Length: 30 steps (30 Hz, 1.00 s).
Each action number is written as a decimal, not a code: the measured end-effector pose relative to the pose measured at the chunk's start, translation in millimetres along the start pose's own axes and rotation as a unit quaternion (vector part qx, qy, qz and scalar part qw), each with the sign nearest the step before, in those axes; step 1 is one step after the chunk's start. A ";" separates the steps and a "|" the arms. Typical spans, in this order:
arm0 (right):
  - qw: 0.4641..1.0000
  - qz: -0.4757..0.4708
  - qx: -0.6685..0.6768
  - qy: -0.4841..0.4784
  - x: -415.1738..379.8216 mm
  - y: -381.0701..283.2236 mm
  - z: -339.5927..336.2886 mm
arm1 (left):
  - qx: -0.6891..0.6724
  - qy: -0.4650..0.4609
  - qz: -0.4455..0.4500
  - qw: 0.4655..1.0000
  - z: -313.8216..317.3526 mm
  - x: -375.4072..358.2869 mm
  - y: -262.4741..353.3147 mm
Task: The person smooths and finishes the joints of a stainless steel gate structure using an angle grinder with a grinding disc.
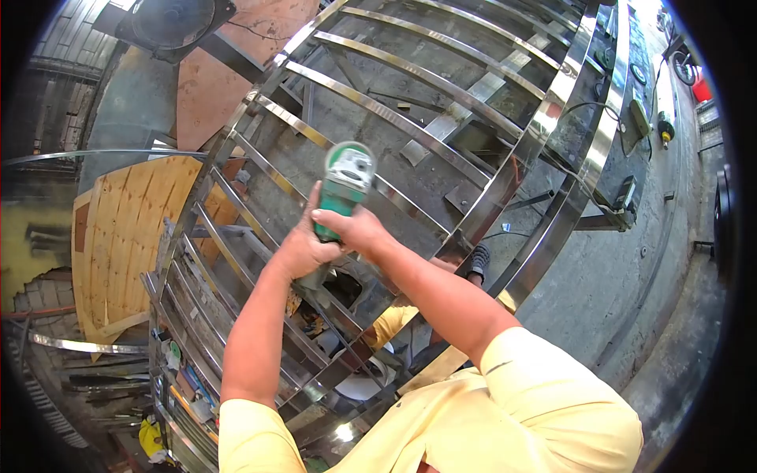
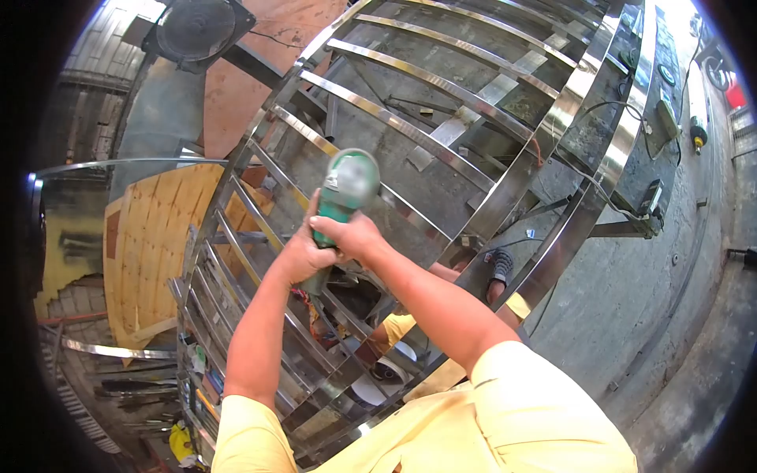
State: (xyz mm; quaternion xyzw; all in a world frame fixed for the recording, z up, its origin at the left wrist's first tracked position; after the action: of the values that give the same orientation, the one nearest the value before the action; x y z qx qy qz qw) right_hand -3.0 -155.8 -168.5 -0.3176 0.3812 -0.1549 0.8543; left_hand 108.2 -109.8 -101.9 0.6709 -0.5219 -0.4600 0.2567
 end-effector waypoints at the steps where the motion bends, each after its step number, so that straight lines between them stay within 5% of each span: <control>1: 1.000 0.017 -0.006 -0.007 4.4 -4.4 5.7 | -0.006 0.010 0.002 1.000 -6.4 0.5 -2.7; 7: 1.000 0.007 0.010 -0.018 8.4 12.3 17.9 | 0.001 0.011 -0.026 1.000 -7.5 -14.9 9.1; 20: 0.990 -0.007 0.079 0.120 -144.1 56.4 -44.4 | 0.115 -0.203 -0.024 0.972 93.2 -61.6 75.1; 30: 0.994 0.028 0.092 0.049 -109.5 -4.4 -66.9 | 0.104 -0.096 0.025 0.990 83.1 -13.0 88.0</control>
State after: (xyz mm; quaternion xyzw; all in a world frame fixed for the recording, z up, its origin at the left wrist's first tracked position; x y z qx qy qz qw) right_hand -125.7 -132.0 -139.0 -0.2188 0.4155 -0.1805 0.8643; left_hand -6.6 -114.7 -61.8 0.6335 -0.6054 -0.4593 0.1455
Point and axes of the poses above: each hand's wrist, its own x-axis towards the middle knuckle, its own z-axis out of the palm, y = z × x, the point moved 6 cm from there along x, towards the middle knuckle, and after that the axes turned 7 degrees about z, right-handed, at the moved point
